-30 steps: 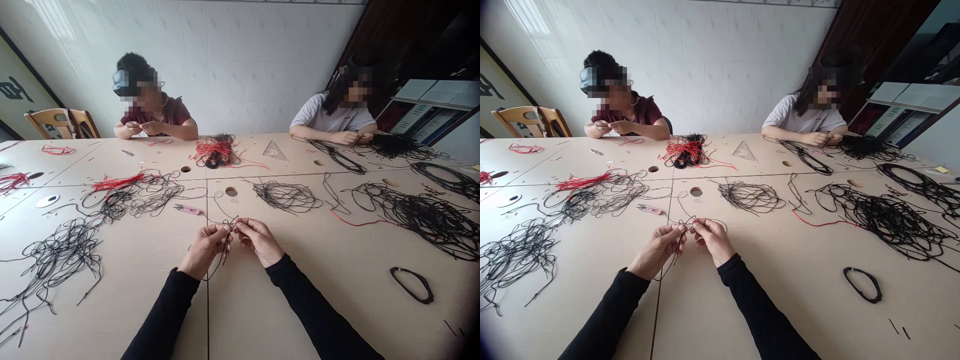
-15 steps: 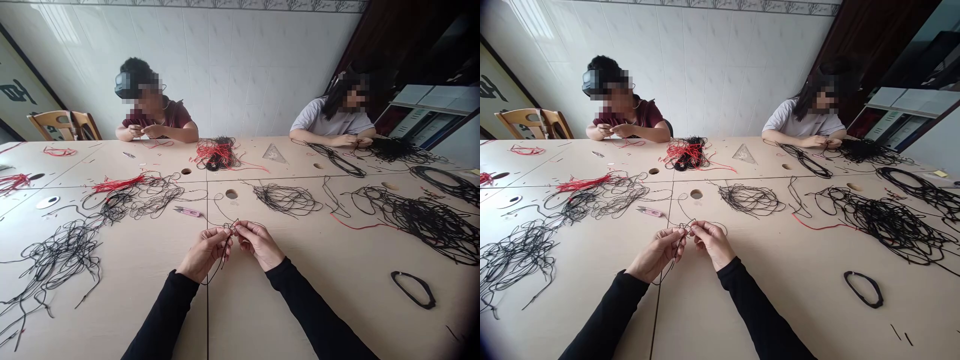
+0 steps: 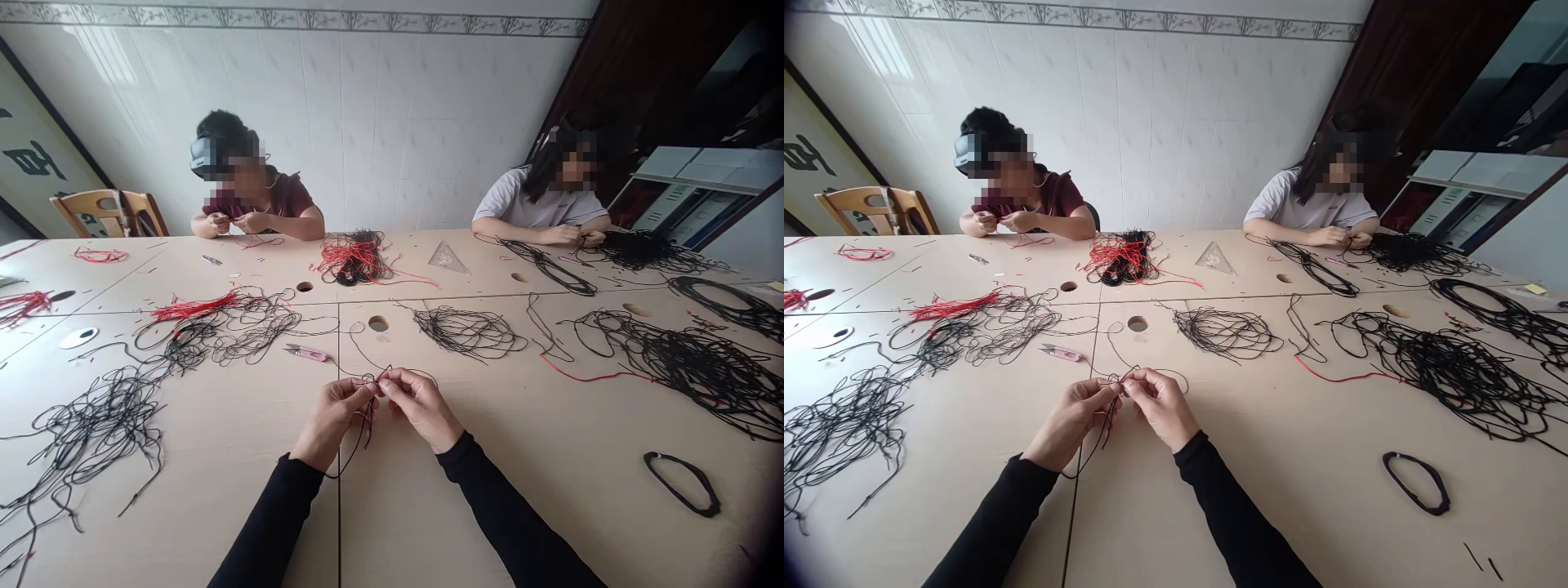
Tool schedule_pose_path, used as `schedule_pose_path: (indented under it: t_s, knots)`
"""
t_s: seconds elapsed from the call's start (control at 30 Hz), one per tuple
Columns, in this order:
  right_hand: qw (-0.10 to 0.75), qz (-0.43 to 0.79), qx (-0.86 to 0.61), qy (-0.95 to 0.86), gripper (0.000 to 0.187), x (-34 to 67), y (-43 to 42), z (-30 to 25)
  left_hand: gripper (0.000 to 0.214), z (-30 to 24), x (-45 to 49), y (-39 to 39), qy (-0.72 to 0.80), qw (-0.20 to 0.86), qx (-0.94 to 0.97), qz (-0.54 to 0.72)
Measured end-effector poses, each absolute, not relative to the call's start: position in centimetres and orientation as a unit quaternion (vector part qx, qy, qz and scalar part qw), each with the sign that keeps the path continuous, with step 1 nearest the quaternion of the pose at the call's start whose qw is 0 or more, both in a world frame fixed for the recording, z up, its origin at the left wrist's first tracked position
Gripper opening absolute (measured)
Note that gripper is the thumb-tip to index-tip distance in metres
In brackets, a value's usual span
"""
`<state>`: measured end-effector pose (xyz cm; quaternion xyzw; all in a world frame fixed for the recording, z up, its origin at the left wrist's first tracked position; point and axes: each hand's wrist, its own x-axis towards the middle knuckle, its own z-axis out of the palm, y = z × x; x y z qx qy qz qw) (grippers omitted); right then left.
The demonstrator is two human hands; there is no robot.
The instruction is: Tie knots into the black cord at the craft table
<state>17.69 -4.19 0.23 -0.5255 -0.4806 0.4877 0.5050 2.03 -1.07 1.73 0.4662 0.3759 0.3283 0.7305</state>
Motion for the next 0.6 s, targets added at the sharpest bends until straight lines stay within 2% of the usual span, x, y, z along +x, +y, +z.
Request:
schedule_pose_path:
  t_s: [0.4,0.6]
  knots:
    - [0.502,0.478,-0.542,-0.475,0.04,17.8,-4.0,-0.7,0.037,1.4,2.2,-1.1,0.399,0.733,0.418,0.358]
    - [0.481,0.486,-0.543,-0.487,0.042,17.9,-3.9,-0.9,0.034,1.4,2.0,-0.7,0.425,0.706,0.384,0.416]
